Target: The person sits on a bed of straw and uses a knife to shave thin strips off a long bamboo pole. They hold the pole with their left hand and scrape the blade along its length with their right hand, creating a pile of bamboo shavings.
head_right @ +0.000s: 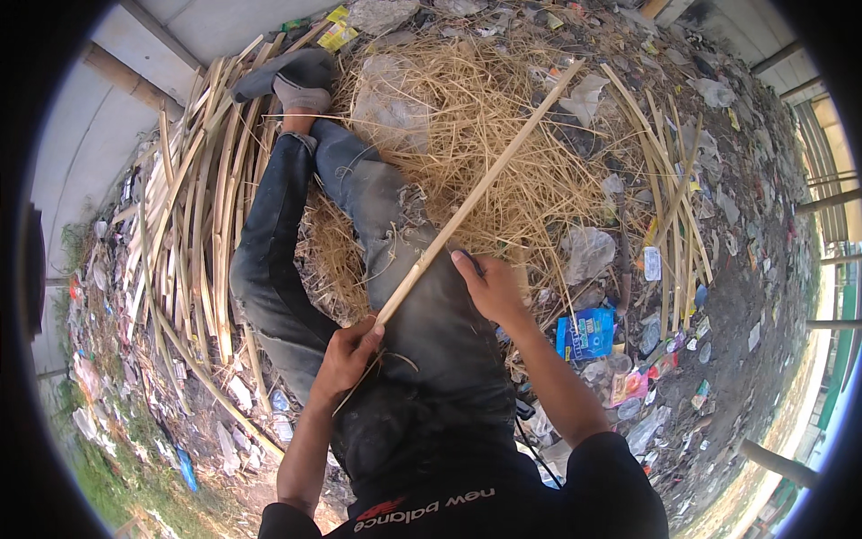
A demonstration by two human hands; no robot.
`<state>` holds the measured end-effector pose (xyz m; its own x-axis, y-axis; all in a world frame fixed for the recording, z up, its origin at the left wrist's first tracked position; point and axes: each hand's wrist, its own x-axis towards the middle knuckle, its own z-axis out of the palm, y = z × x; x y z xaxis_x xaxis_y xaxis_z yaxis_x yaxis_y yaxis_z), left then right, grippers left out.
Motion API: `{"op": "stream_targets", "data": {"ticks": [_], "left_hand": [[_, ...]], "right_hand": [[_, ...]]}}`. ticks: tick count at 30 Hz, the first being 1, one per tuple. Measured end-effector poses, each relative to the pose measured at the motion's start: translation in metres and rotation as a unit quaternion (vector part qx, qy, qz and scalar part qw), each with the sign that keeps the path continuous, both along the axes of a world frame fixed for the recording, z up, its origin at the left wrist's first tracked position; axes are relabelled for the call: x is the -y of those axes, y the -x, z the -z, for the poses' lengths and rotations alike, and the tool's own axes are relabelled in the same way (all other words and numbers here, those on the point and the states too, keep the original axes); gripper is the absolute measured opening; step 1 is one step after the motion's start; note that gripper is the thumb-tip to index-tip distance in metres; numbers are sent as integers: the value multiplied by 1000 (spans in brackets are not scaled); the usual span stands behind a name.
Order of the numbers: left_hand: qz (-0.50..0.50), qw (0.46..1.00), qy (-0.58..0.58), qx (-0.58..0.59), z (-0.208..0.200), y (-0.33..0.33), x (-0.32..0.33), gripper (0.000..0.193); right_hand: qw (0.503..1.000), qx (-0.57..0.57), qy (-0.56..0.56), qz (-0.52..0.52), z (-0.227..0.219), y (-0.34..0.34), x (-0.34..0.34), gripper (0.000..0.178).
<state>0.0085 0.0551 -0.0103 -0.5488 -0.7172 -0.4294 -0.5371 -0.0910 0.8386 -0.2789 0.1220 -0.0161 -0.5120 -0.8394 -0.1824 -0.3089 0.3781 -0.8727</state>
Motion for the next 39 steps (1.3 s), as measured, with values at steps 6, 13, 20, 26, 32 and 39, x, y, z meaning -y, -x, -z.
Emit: {"op": "stream_targets", "data": {"ticks": [6, 13, 20, 26, 32, 39], "left_hand": [[20, 991, -130, 29, -11, 1, 18, 54], [6, 993, -118, 18, -13, 3, 16, 57], [-35, 987, -152, -34, -3, 6, 6, 54], [-31, 986, -158, -40, -16, 23, 12, 55], [-75, 970, -228, -32, -18, 28, 14, 55], [-25, 999, -36, -3, -15, 29, 2, 48]], "right_hand": [[992, -113, -50, -4, -9, 15, 17, 47], [980, -161, -41, -106, -1, -16, 18, 54], [968, -167, -67, -175, -8, -18, 13, 56], [958, -164, -74, -223, -24, -33, 13, 58], [985, 64, -49, -151, -25, -16, 16, 55], [995, -27, -58, -74, -35, -15, 15, 46]]}}
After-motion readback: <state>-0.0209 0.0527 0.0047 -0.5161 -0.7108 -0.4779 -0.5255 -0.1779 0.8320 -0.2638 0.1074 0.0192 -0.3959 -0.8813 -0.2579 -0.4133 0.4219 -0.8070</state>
